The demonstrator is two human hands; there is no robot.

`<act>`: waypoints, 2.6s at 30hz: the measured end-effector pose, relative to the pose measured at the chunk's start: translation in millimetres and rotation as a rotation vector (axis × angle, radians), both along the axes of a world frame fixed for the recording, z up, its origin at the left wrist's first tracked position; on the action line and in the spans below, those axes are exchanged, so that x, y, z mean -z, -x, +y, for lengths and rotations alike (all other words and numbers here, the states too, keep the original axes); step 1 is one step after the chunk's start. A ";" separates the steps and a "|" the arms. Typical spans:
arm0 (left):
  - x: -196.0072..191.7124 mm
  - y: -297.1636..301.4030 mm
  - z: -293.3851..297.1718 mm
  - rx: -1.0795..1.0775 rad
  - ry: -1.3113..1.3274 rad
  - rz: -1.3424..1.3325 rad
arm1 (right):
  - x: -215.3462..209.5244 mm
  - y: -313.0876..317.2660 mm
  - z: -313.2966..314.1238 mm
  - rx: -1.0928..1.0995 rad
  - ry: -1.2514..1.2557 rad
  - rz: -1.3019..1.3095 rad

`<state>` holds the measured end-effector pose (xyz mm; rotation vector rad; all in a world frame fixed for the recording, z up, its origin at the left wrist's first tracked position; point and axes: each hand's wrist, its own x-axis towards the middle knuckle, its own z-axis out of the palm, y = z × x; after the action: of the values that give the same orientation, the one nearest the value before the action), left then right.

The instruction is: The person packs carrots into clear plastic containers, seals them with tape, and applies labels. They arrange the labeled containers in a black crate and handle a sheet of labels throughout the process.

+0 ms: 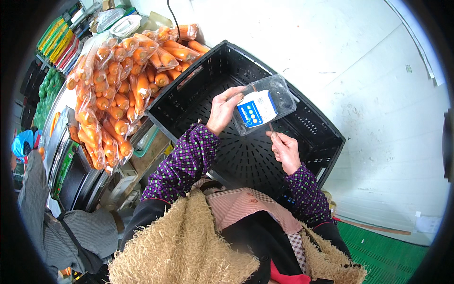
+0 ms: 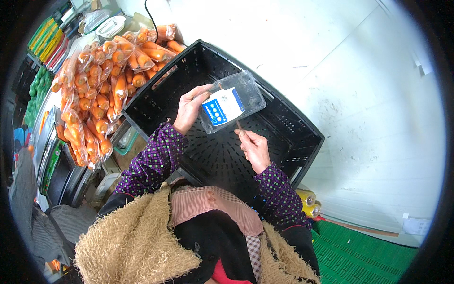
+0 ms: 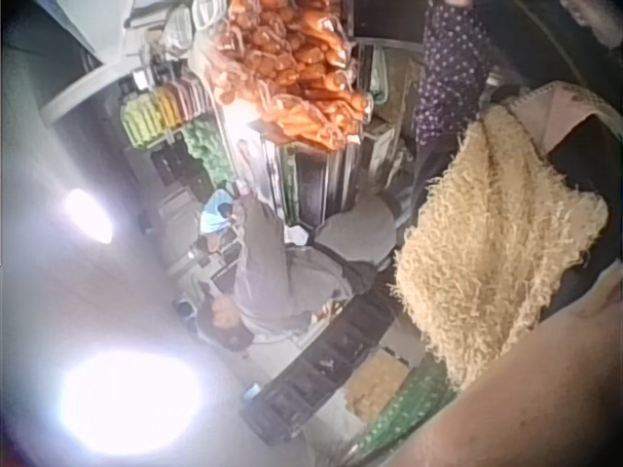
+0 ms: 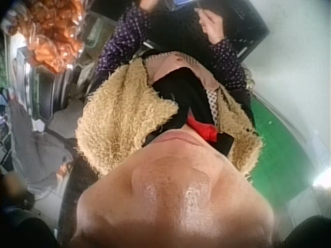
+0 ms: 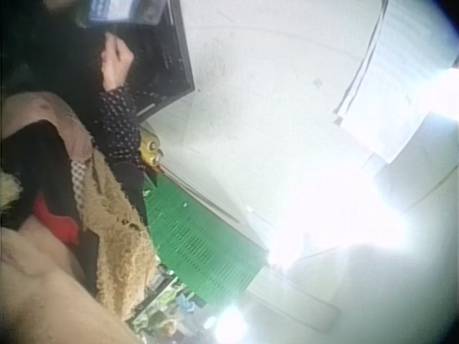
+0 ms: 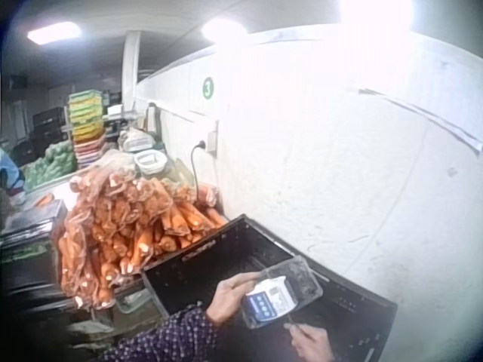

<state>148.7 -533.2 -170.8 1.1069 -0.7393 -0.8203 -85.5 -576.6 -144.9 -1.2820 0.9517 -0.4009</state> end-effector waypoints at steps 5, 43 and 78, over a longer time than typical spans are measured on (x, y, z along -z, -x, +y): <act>1.9 6.0 0.6 0.150 -0.052 0.047 | 0.9 -0.9 -1.3 0.021 -0.039 -0.060; 7.7 -11.5 -5.6 0.313 -0.109 0.332 | -1.7 -4.8 -1.8 0.221 -0.129 -0.437; -36.5 13.3 69.5 0.202 -0.163 0.298 | 9.6 -1.1 45.5 -0.036 -0.106 -0.477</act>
<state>135.4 -463.8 -134.3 1.0342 -0.5454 -1.2052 -84.4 -531.1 -154.5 -1.0400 0.5375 -0.5889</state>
